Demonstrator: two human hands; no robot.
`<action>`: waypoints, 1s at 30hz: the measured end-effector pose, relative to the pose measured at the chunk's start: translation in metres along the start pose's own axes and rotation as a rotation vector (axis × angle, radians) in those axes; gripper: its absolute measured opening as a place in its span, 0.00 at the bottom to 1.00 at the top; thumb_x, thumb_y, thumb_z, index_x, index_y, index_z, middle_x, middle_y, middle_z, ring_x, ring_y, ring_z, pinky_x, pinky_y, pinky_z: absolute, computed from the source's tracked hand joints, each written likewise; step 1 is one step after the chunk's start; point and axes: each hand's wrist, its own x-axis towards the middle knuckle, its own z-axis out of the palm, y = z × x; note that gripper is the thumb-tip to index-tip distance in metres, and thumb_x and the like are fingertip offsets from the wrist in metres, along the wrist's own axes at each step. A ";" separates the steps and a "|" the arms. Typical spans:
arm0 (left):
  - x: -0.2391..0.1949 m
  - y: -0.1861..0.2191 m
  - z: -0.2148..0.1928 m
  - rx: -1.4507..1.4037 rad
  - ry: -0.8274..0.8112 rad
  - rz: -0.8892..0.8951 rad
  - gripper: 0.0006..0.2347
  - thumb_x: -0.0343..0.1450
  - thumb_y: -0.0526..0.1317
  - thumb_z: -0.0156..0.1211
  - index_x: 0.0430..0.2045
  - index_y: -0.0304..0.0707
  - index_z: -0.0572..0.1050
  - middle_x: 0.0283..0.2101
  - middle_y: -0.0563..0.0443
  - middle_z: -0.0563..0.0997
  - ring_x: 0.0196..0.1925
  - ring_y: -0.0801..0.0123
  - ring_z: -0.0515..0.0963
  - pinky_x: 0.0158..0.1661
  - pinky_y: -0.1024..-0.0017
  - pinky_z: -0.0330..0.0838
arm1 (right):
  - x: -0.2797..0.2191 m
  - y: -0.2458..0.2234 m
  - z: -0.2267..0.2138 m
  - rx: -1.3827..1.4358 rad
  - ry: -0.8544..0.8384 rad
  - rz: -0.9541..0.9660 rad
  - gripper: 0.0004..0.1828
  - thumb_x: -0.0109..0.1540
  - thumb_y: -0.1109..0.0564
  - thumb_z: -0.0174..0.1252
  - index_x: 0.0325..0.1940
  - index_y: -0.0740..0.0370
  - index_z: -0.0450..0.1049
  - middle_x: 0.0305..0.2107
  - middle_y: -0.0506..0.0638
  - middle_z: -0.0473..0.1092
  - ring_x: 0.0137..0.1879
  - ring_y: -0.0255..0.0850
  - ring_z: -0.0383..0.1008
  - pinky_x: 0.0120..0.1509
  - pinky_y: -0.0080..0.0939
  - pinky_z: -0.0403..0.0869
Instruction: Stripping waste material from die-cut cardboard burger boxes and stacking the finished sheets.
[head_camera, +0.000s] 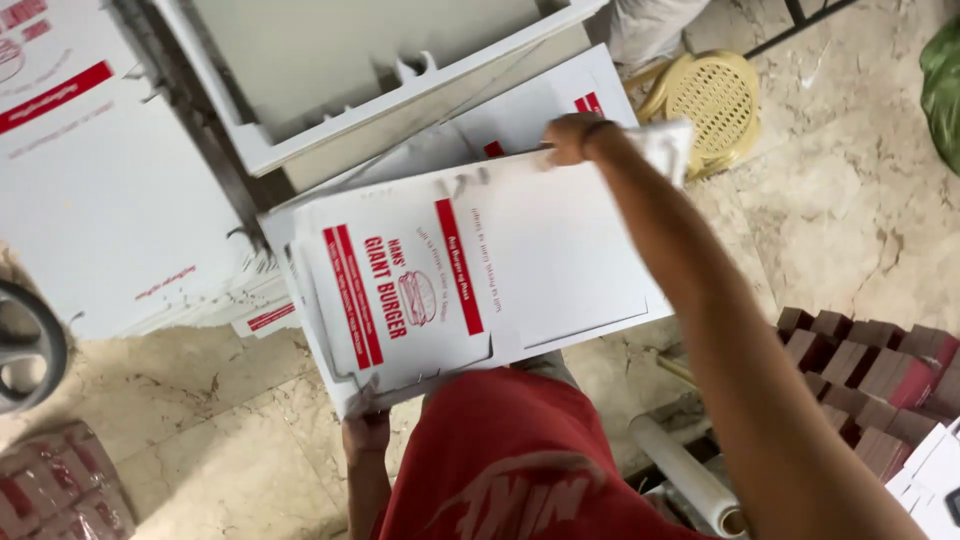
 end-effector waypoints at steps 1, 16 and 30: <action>0.023 -0.019 -0.036 0.014 -0.002 -0.011 0.26 0.64 0.30 0.61 0.61 0.35 0.70 0.59 0.47 0.77 0.59 0.58 0.76 0.55 0.61 0.74 | 0.018 0.000 0.001 0.014 -0.008 0.009 0.30 0.61 0.35 0.57 0.59 0.55 0.75 0.55 0.58 0.74 0.60 0.58 0.74 0.58 0.57 0.74; -0.055 0.005 0.043 1.240 0.309 -0.666 0.46 0.63 0.56 0.62 0.75 0.41 0.45 0.60 0.29 0.77 0.54 0.35 0.81 0.50 0.46 0.78 | -0.159 0.121 0.224 1.045 0.651 0.626 0.32 0.68 0.26 0.46 0.25 0.51 0.68 0.31 0.50 0.74 0.39 0.41 0.72 0.47 0.45 0.73; 0.002 -0.200 0.385 2.043 -0.853 0.514 0.36 0.68 0.46 0.68 0.72 0.46 0.59 0.78 0.35 0.45 0.78 0.30 0.40 0.66 0.27 0.49 | -0.134 0.121 0.196 0.899 0.116 0.200 0.29 0.60 0.39 0.59 0.38 0.72 0.80 0.31 0.69 0.77 0.46 0.62 0.80 0.50 0.61 0.73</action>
